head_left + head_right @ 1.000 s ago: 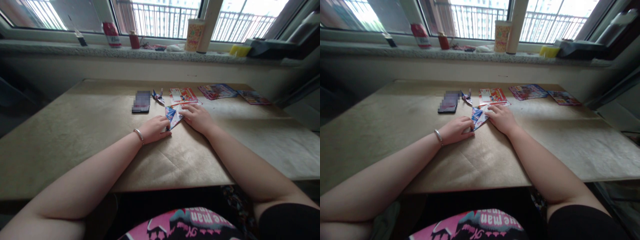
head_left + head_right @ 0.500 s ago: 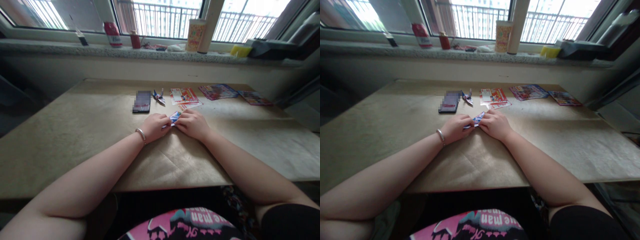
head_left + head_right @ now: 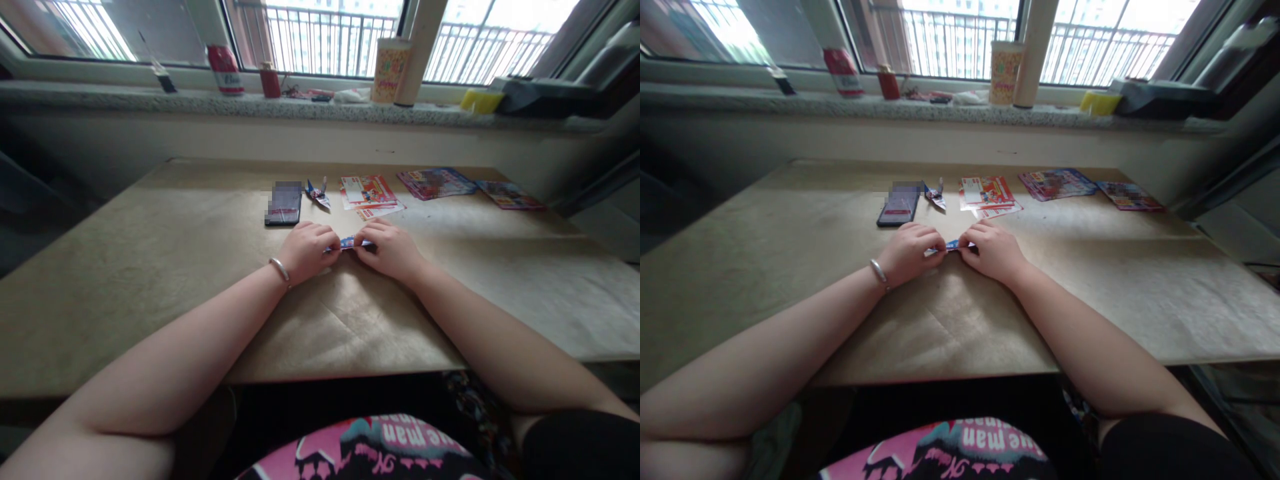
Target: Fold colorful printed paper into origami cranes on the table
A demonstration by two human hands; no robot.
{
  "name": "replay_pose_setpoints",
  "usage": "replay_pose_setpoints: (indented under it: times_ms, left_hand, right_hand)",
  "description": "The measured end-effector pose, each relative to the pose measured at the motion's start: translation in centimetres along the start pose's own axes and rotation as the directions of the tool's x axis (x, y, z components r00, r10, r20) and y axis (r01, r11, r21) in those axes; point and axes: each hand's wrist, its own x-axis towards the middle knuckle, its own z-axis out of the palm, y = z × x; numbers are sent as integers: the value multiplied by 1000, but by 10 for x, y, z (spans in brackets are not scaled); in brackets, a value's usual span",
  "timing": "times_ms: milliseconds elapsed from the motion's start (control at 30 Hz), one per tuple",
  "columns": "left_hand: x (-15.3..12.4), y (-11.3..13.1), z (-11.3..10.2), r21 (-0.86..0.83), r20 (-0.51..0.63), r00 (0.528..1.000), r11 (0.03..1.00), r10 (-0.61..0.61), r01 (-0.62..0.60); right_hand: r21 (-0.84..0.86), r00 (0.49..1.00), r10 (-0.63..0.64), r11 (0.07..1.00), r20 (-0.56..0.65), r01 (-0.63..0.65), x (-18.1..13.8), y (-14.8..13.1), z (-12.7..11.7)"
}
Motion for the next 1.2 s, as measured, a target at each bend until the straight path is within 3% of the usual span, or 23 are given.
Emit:
replay_pose_setpoints:
  times_ms: [600,733,833,967,1200]
  left_hand:
    - [-4,-14,-2,-5,12,995,995,-99,99]
    - [-6,-15,-1,-56,11,986,985,-164,164]
    - [-5,-12,0,-94,-3,987,982,-163,162]
    - [-3,-7,-2,-58,21,1000,998,-12,13]
    - [-1,0,-4,27,1,1000,999,23,-23]
  right_hand:
    - [58,985,138,989,-101,-133,-11,43,-15]
    - [96,989,96,992,-111,-85,-12,49,-16]
    - [124,997,23,992,-67,-14,-10,43,-13]
    - [130,998,-69,989,-4,69,-6,26,-8]
    - [-116,997,-58,992,-47,52,-1,1,-3]
